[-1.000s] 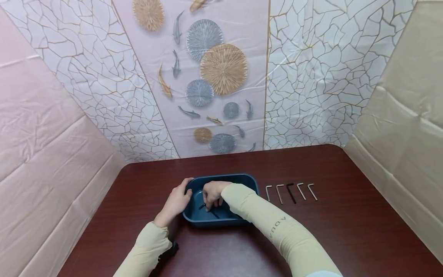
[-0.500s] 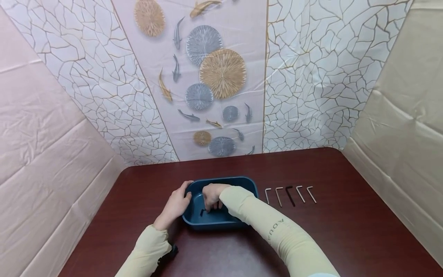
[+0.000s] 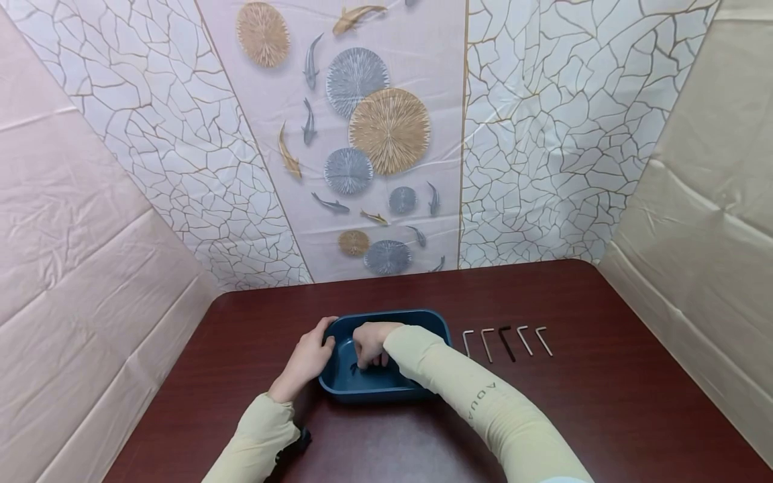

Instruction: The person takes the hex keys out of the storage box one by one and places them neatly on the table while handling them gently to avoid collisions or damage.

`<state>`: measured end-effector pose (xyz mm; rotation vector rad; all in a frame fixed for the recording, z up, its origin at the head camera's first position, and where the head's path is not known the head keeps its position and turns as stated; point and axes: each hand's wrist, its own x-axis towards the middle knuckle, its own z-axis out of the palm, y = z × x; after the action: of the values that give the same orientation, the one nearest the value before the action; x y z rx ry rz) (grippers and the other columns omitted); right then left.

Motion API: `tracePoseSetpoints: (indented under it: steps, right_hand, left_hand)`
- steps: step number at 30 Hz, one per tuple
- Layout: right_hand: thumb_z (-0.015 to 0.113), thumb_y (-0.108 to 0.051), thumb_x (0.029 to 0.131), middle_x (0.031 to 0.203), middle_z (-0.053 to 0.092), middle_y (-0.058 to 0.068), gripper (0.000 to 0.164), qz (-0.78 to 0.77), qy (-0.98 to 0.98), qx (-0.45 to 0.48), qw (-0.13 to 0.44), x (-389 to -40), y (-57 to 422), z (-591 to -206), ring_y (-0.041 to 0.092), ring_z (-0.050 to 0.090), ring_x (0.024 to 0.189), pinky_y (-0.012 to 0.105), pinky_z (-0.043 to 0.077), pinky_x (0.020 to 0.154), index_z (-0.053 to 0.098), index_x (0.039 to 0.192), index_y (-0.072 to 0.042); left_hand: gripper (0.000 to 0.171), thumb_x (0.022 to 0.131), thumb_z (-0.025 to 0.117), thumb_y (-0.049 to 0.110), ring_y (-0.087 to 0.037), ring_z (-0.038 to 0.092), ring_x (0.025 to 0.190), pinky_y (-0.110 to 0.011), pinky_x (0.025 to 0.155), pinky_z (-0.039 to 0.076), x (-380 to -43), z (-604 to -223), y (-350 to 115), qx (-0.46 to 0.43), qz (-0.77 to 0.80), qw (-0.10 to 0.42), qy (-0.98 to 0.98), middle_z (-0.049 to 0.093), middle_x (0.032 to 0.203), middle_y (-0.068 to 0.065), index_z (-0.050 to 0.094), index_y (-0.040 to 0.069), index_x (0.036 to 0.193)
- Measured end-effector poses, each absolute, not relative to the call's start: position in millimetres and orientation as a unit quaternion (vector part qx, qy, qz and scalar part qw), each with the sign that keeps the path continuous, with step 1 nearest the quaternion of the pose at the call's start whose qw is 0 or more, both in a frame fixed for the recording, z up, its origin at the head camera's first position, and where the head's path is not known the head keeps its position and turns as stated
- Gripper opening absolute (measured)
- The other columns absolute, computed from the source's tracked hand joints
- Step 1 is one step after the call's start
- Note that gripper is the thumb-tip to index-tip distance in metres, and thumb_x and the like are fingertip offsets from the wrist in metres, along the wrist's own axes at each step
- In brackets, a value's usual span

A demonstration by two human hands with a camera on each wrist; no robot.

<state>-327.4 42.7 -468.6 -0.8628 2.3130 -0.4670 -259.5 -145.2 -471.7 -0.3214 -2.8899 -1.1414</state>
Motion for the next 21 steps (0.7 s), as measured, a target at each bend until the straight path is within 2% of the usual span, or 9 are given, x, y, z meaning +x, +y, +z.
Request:
tracePoseSetpoints:
  steps: [7, 12, 15, 21]
  right_hand:
    - [0.068, -0.017, 0.096, 0.079, 0.067, 0.005, 0.015, -0.170, 0.891, -0.300, 0.296, -296, 42, -427, 0.018, 0.067, 0.069, 0.031, 0.058, 0.061, 0.069, 0.081, -0.015]
    - [0.066, -0.015, 0.098, 0.081, 0.065, 0.005, 0.003, -0.185, 0.890, -0.297, 0.292, -300, 44, -425, 0.020, 0.066, 0.071, 0.033, 0.058, 0.063, 0.066, 0.099, -0.012]
    - [0.063, -0.014, 0.099, 0.081, 0.065, 0.006, 0.012, -0.201, 0.883, -0.305, 0.294, -305, 46, -423, 0.020, 0.066, 0.069, 0.034, 0.058, 0.063, 0.065, 0.109, -0.009]
    - [0.062, -0.013, 0.100, 0.085, 0.067, 0.011, 0.021, -0.238, 0.873, -0.315, 0.285, -307, 49, -409, 0.021, 0.067, 0.070, 0.037, 0.059, 0.068, 0.063, 0.119, -0.004]
  left_hand:
    - [0.044, 0.105, 0.046, 0.013, -0.018, 0.043, 0.047, -0.033, 0.048, 0.038, -260, -472, -144, -0.095, -0.353, 0.007, -0.931, 0.051, 0.070, -0.006, 0.044, 0.012, 0.149]
    - [0.044, 0.105, 0.047, 0.012, -0.019, 0.049, 0.050, -0.033, 0.049, 0.040, -261, -471, -143, -0.098, -0.352, 0.013, -0.931, 0.060, 0.083, -0.009, 0.045, 0.010, 0.148]
    - [0.043, 0.105, 0.047, 0.011, -0.020, 0.050, 0.050, -0.034, 0.049, 0.040, -261, -469, -143, -0.099, -0.351, 0.015, -0.931, 0.062, 0.087, -0.010, 0.045, 0.010, 0.148]
    - [0.043, 0.105, 0.047, 0.012, -0.020, 0.047, 0.048, -0.034, 0.048, 0.039, -260, -469, -143, -0.095, -0.350, 0.012, -0.932, 0.063, 0.090, -0.012, 0.045, 0.011, 0.148]
